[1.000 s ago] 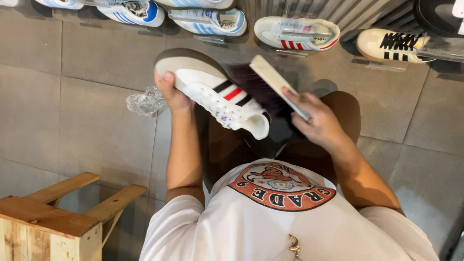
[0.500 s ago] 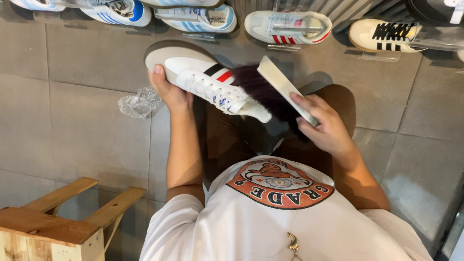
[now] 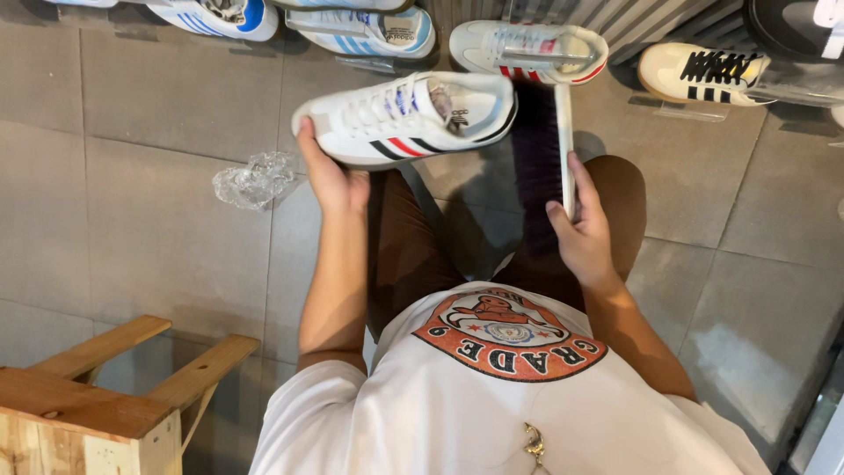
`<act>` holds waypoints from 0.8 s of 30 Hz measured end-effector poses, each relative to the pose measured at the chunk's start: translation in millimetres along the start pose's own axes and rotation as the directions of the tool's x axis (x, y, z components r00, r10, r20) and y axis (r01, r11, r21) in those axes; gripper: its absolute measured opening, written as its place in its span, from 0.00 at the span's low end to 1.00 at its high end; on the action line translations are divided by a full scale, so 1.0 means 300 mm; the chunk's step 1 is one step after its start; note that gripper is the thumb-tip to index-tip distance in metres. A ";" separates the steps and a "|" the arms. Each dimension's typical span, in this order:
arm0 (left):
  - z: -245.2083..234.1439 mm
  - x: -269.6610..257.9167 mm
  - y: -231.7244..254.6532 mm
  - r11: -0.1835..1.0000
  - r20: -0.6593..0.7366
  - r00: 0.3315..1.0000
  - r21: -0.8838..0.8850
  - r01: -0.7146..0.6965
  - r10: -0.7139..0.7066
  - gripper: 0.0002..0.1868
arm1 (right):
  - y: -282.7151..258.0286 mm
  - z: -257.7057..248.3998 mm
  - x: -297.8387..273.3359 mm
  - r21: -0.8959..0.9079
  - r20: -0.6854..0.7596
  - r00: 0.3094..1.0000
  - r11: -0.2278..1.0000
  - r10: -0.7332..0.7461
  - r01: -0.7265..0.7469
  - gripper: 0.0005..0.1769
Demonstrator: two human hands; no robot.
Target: The person picks up a white sneaker with red stripes and uses a brush to clean its surface. They rotate the shoe to access different areas, then place it back on the shelf. Later, they sit on the floor and continue brushing another sneaker.
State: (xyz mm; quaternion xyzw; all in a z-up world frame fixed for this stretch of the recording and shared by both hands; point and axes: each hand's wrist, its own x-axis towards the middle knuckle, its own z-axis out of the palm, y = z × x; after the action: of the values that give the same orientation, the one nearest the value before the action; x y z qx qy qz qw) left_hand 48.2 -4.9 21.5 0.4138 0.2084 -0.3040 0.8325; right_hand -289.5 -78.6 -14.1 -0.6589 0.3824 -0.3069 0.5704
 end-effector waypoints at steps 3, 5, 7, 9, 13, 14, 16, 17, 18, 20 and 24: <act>-0.048 -0.021 -0.040 0.992 -0.006 0.992 0.014 0.125 -0.125 0.32 | 0.032 0.015 0.026 0.052 -0.060 0.997 0.997 -0.048 0.051 0.41; -0.103 -0.020 -0.055 0.964 -0.008 0.970 0.103 0.244 -0.245 0.29 | 0.030 0.016 0.044 -0.127 -0.112 0.987 0.987 -0.116 0.101 0.38; -0.157 -0.017 -0.082 0.953 -0.042 0.959 0.103 0.283 -0.281 0.29 | 0.030 0.021 0.046 -0.189 -0.092 0.986 0.975 -0.139 0.119 0.38; -0.172 -0.032 -0.098 0.940 -0.069 0.945 0.102 0.325 -0.319 0.28 | 0.043 0.050 0.042 -0.254 -0.076 0.984 0.957 -0.164 0.140 0.38; -0.194 -0.079 -0.148 0.955 -0.115 0.958 0.108 0.275 -0.263 0.26 | 0.109 0.194 -0.035 -0.537 0.119 0.955 0.792 -0.270 0.291 0.35; -0.214 -0.085 -0.167 0.962 -0.132 0.963 0.107 0.250 -0.236 0.25 | 0.130 0.241 -0.068 -0.614 0.219 0.934 0.704 -0.282 0.357 0.34; -0.273 -0.058 -0.224 0.961 -0.135 0.976 0.197 0.194 -0.169 0.20 | 0.067 0.289 -0.091 -0.542 0.315 0.895 0.714 -0.316 0.443 0.33; -0.293 -0.040 -0.252 0.949 -0.125 0.987 0.288 0.132 -0.099 0.15 | 0.035 0.313 -0.094 -0.461 0.398 0.844 0.717 -0.360 0.523 0.34; -0.307 -0.042 -0.255 0.949 -0.123 0.988 0.286 0.130 -0.098 0.15 | 0.022 0.299 -0.076 -0.460 0.398 0.843 0.716 -0.361 0.525 0.34; -0.339 -0.045 -0.257 0.960 -0.158 0.978 0.222 0.171 -0.137 0.21 | -0.002 0.275 -0.045 -0.594 0.346 0.868 0.633 -0.355 0.496 0.21; -0.235 -0.130 -0.172 0.965 -0.180 0.972 0.184 0.185 -0.152 0.21 | 0.120 0.115 0.041 -0.735 0.220 0.961 0.620 -0.166 0.275 0.26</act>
State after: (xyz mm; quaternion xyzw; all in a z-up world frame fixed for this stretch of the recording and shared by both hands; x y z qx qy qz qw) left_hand -21.9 41.2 -24.5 0.4996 0.2792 -0.3581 0.7377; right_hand -259.6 -73.2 -55.5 -0.8971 0.3534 -0.1424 0.2237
